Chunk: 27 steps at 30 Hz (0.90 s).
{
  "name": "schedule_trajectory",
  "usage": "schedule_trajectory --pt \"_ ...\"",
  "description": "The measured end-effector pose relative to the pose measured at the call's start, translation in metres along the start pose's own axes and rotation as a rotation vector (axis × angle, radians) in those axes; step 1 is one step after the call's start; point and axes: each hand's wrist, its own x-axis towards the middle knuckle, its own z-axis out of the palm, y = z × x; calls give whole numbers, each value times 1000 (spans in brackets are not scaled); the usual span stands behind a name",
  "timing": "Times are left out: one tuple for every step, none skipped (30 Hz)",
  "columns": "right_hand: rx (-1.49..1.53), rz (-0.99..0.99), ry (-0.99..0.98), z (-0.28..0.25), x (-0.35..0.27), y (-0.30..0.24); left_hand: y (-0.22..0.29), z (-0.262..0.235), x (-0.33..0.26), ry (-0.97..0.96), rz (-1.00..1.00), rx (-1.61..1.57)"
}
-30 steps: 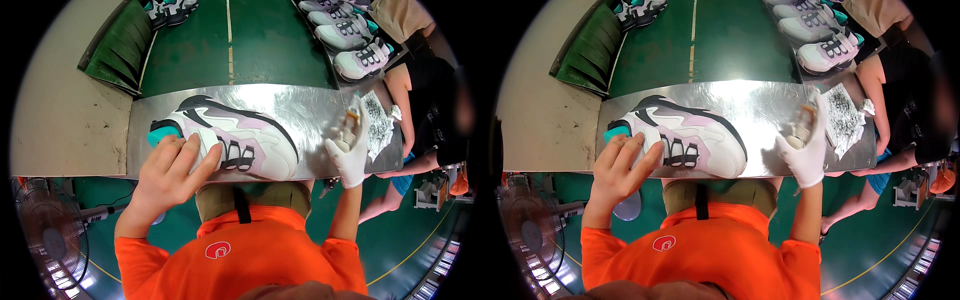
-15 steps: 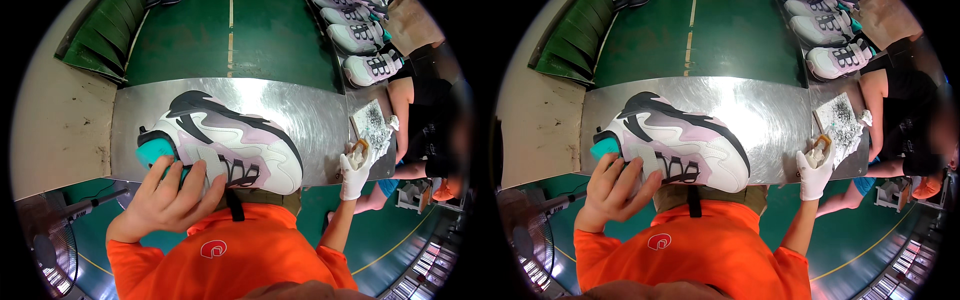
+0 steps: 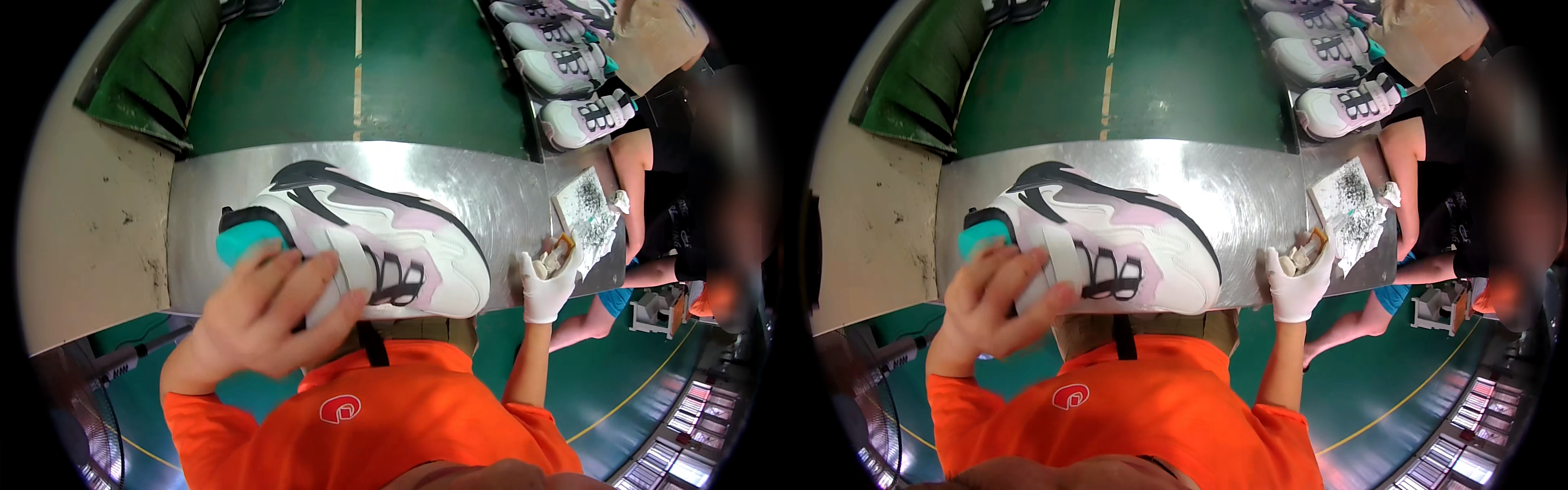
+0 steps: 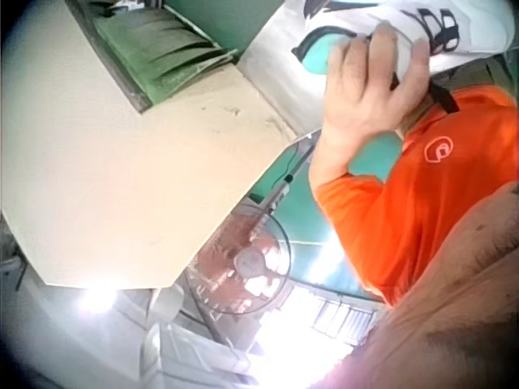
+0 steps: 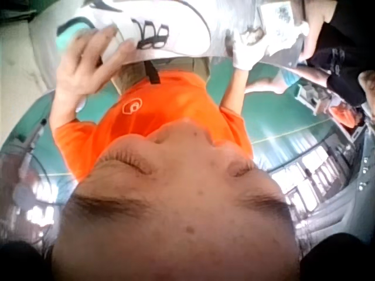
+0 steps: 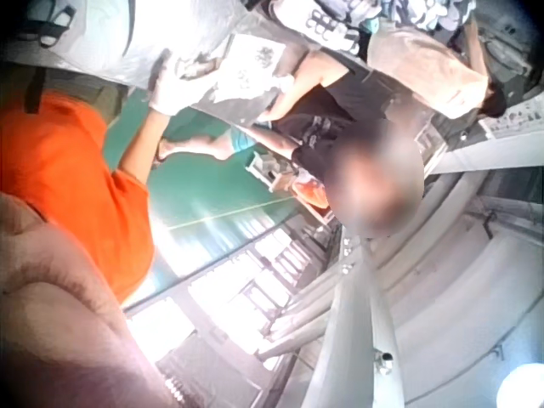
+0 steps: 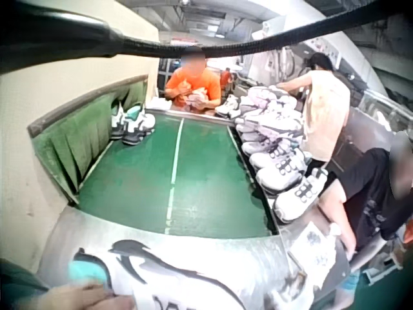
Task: The person injects a liquid substance into the side of a white and pink sneaker using a syringe. They hold the shoe steady with one hand while operating the syringe with the other, repeating the injection process on multiple shoes lined up on a metal table.
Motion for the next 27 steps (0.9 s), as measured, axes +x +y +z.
schedule_trajectory --pt "28 36 15 0 -1 0 -9 4 9 32 0 4" --pt "56 73 30 0 -2 -1 -18 5 23 11 -58 -34" --pt "50 66 41 0 -1 -2 -34 11 33 21 -56 -7" --pt "44 64 56 0 0 -4 -51 17 48 5 -69 11" --pt "34 62 72 0 2 -6 -69 25 67 -9 -82 27" --pt "16 37 78 0 3 -7 -89 39 86 30 -59 44" --pt "46 56 79 1 3 -9 -110 54 106 67 -41 60" --pt "70 77 81 2 4 -11 -131 72 127 50 -47 72" --pt "101 94 69 4 4 -13 -152 89 147 26 -63 92" --pt "188 199 53 5 3 -16 -178 110 168 38 -57 129" --pt "199 179 63 5 1 -7 -205 133 191 52 -47 164" --pt "136 161 69 3 2 -6 -228 157 215 40 -71 188" --pt "85 142 65 1 3 -9 -250 176 235 19 -99 226" --pt "53 130 55 -1 5 -9 -271 194 252 -7 -163 264" --pt "13 123 53 -4 4 -10 -291 215 270 -28 -222 293" --pt "-50 141 26 -8 3 -8 -312 239 285 8 -261 302" --pt "-19 141 39 -10 2 -6 -322 267 306 -43 -395 297" --pt "-6 145 36 -13 1 -4 -342 293 312 -90 -529 177" --pt "-4 149 34 -15 0 -3 -347 316 321 -143 -664 45" --pt "-7 149 34 -14 2 -1 -344 342 320 -206 -700 316" --pt "-33 163 30 -18 2 -3 -323 368 314 -274 -725 567" --pt "-34 164 1 -22 -1 -2 -305 369 308 -336 -613 757" --pt "-2 193 3 -22 -4 -2 -304 387 300 -175 -422 755" --pt "36 216 4 -20 -5 -2 -279 390 295 -69 -332 474" --pt "83 228 12 -18 -4 0 -242 383 295 45 -243 202" --pt "137 174 23 -20 -2 1 -193 371 300 -102 -336 -175" --pt "103 165 9 -22 -1 2 -150 352 306 -252 -417 -534"
